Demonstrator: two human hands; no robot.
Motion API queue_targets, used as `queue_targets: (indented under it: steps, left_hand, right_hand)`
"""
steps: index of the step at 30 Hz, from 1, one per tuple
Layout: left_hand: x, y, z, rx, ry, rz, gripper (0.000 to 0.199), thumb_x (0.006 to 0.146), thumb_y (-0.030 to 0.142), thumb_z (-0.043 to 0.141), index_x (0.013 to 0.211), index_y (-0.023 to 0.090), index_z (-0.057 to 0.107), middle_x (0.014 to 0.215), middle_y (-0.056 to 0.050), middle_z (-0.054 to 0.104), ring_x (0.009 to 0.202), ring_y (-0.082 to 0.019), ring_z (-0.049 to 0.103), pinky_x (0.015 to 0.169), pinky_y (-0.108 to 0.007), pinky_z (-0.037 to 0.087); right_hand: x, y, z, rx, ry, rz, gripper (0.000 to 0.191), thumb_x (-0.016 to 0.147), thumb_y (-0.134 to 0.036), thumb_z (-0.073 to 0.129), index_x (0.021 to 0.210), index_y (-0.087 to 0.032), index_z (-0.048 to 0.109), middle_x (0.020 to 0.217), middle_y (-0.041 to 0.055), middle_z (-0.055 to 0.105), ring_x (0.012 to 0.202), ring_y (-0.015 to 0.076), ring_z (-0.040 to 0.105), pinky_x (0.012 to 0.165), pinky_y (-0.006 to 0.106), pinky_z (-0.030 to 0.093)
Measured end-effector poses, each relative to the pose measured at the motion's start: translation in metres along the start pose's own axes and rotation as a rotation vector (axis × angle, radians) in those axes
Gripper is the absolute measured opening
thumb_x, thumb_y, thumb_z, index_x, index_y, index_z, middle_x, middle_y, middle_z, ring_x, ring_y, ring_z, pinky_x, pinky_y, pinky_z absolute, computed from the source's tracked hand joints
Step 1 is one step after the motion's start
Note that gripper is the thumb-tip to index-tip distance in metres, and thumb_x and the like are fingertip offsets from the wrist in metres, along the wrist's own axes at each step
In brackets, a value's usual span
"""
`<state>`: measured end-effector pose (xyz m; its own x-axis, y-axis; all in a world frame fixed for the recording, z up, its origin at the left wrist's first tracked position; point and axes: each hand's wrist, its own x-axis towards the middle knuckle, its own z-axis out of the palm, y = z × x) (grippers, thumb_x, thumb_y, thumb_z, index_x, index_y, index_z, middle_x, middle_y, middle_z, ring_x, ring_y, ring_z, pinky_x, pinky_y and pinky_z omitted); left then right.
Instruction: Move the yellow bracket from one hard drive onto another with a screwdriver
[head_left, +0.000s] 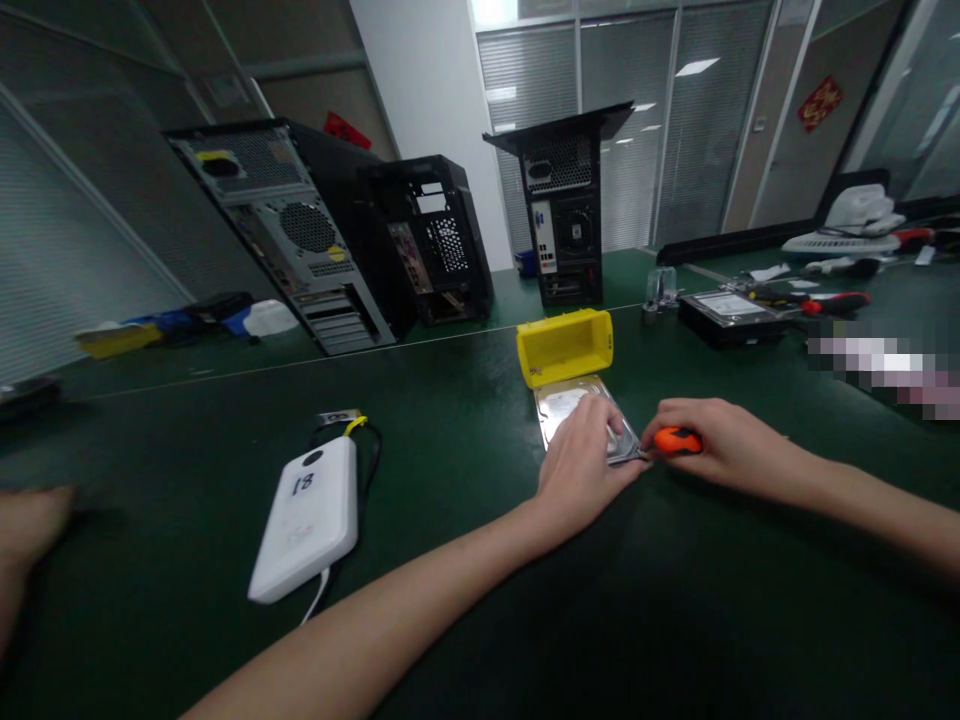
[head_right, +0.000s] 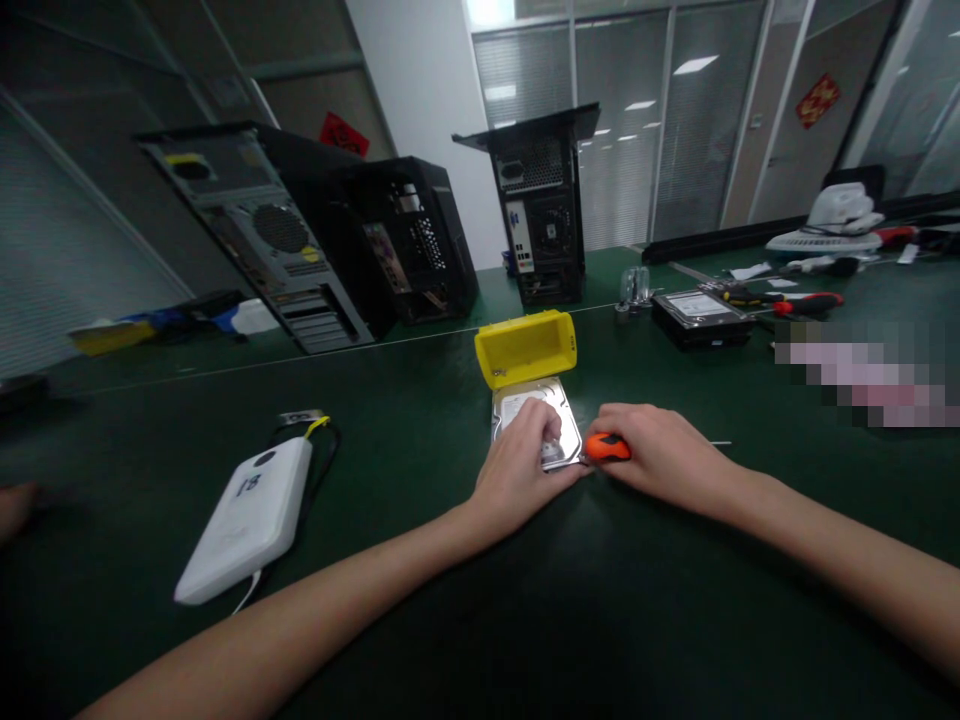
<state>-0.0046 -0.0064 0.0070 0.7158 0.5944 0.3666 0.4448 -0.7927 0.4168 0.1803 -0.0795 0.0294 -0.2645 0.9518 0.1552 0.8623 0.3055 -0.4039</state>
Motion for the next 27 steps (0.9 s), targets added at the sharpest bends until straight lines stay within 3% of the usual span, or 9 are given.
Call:
queue_targets:
  steps: [9, 15, 19, 27]
  left_hand:
    - [-0.0023, -0.001, 0.0015, 0.049, -0.012, 0.034, 0.029, 0.073, 0.034, 0.066, 0.086, 0.02, 0.044, 0.092, -0.001, 0.05, 0.082, -0.017, 0.046, 0.063, -0.027, 0.036]
    - [-0.0021, -0.0012, 0.0012, 0.061, -0.025, 0.042, 0.028, 0.074, 0.035, 0.065, 0.086, 0.02, 0.044, 0.092, -0.001, 0.051, 0.083, -0.017, 0.046, 0.064, -0.028, 0.036]
    - [-0.0013, -0.0004, 0.0004, 0.057, -0.027, 0.036, 0.027, 0.075, 0.034, 0.064, 0.087, 0.02, 0.044, 0.091, -0.001, 0.052, 0.082, -0.017, 0.047, 0.063, -0.027, 0.036]
    - [0.0, 0.0011, -0.0004, 0.055, -0.033, 0.037, 0.028, 0.074, 0.034, 0.064, 0.088, 0.02, 0.044, 0.092, -0.001, 0.052, 0.082, -0.017, 0.047, 0.064, -0.028, 0.036]
  right_hand:
    - [0.0019, -0.0006, -0.0003, 0.079, -0.009, 0.005, 0.016, 0.077, -0.017, 0.052, 0.087, -0.021, 0.065, 0.091, 0.0027, 0.062, 0.083, 0.0165, 0.059, 0.074, 0.031, 0.044]
    - [0.0029, 0.0047, -0.0039, 0.149, 0.035, -0.015, 0.016, 0.08, -0.022, 0.054, 0.091, -0.019, 0.065, 0.092, 0.004, 0.062, 0.084, 0.0165, 0.059, 0.076, 0.032, 0.045]
    - [0.0009, 0.0025, -0.0035, 0.041, -0.028, -0.06, 0.021, 0.08, -0.018, 0.05, 0.095, -0.02, 0.064, 0.094, 0.0044, 0.061, 0.083, 0.0169, 0.059, 0.072, 0.031, 0.045]
    - [-0.0037, 0.0005, -0.0055, -0.336, -0.009, -0.258, 0.025, 0.079, -0.016, 0.052, 0.101, -0.021, 0.062, 0.094, 0.004, 0.06, 0.068, 0.0131, 0.056, 0.058, 0.025, 0.036]
